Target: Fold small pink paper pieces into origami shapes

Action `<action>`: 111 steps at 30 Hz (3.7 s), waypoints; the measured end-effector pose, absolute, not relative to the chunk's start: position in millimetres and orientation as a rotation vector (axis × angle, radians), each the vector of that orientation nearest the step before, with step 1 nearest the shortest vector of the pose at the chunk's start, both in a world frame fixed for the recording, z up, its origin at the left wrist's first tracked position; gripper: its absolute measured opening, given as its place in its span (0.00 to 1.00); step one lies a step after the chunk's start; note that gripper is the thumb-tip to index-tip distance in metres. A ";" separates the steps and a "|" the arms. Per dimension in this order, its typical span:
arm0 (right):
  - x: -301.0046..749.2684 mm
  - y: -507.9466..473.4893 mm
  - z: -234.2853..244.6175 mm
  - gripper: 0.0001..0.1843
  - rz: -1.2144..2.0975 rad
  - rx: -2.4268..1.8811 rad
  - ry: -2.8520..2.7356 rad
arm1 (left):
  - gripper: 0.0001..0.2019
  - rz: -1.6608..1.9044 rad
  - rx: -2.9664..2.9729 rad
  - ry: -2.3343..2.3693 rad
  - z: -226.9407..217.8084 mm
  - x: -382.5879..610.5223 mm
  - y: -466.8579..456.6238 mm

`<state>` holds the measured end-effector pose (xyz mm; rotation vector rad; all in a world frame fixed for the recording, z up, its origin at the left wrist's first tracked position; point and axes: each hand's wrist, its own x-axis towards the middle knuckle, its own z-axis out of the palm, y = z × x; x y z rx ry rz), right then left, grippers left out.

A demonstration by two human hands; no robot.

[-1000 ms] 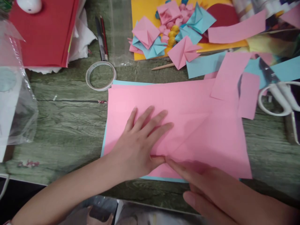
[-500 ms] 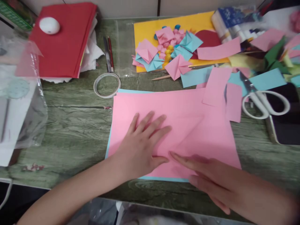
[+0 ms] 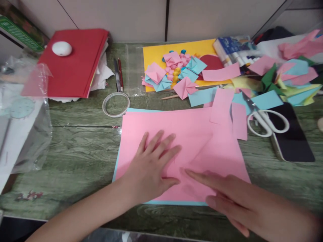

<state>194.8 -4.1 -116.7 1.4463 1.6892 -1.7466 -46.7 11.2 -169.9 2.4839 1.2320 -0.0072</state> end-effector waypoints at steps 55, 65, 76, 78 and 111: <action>191.3 66.7 -172.7 0.14 -0.314 1.514 2.784 | 0.29 -0.011 2.630 1.094 -170.1 -51.1 2.5; 187.3 64.2 -174.4 0.13 -0.043 1.454 2.812 | 0.30 -0.028 2.576 1.122 -171.3 -49.9 1.9; 186.1 62.8 -178.6 0.13 0.098 1.444 2.801 | 0.28 -0.012 2.594 1.130 -171.5 -49.7 0.0; 185.7 62.7 -178.4 0.14 0.107 1.441 2.794 | 0.28 -0.007 2.592 1.138 -171.8 -49.0 -0.5; 184.6 59.4 -178.1 0.15 0.233 1.419 2.740 | 0.17 0.144 2.608 1.263 -174.2 -36.2 1.3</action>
